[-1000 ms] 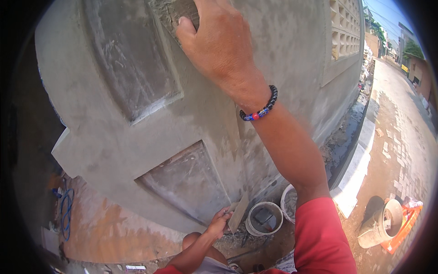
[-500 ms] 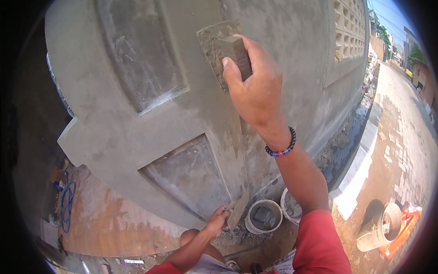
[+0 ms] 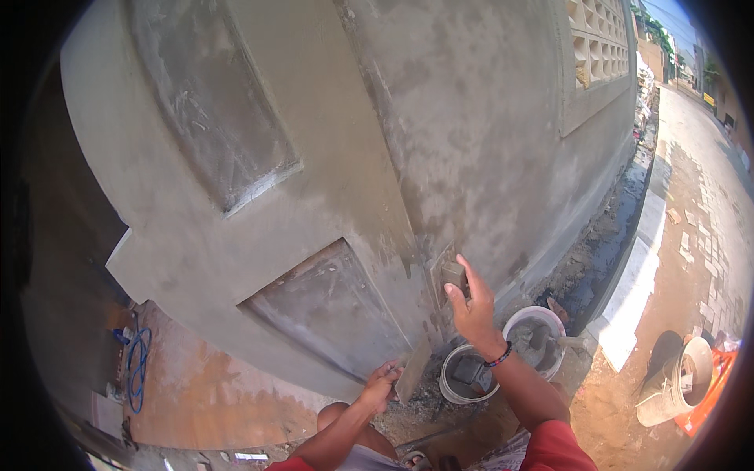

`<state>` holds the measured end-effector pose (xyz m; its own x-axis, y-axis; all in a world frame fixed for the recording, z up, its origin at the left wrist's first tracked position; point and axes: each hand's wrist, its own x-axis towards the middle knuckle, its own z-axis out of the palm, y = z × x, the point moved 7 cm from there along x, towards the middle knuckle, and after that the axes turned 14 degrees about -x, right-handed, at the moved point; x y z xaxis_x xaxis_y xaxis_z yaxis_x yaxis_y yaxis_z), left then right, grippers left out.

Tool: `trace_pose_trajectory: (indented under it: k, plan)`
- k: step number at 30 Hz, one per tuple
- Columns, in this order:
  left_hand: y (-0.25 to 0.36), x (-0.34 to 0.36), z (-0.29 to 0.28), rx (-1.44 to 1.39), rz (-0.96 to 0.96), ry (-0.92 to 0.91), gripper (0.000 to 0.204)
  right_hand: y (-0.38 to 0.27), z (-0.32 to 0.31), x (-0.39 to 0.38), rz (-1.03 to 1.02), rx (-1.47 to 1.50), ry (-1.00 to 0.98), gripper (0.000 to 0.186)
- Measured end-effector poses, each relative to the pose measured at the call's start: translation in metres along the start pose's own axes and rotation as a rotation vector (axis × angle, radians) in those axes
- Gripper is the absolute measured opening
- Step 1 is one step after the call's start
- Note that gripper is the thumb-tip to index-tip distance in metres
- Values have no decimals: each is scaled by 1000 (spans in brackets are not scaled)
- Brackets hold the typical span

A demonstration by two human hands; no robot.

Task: The person scoops cement from a bucket with a trowel and applies it to a wall, smoothing the surface with a float. The person works on different sections of the wall, repeatedly applying and smoothing the cement.

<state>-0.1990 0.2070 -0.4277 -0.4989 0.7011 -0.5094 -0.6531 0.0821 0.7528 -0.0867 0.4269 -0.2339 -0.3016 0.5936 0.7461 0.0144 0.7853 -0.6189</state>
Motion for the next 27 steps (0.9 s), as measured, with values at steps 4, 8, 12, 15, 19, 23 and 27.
trace_pose_trajectory:
  k: [4, 8, 12, 15, 19, 23, 27]
  plan:
    - [-12, 3, -23, 40, -16, -31, 39, -65, -32, 115, 38, 672, -103, 51]
    - [-4, -1, -8, 45, -22, -2, 38, -110, -30, 218, -115, 856, -119, 51]
    - [-5, 2, -15, 63, -27, 2, 37, -158, -28, 263, -166, 876, -188, 48]
    - [-5, 4, -11, 10, 30, 9, 40, -171, -21, 265, -192, 825, -235, 47]
    - [-10, 8, -25, 53, -8, 4, 35, -145, -8, 240, -136, 739, -217, 47]
    - [-2, 3, -20, 6, 21, 12, 37, -108, 3, 182, -21, 703, -294, 48]
    - [-3, 3, -13, -27, 42, 6, 39, -64, 3, 137, 85, 644, -363, 48]
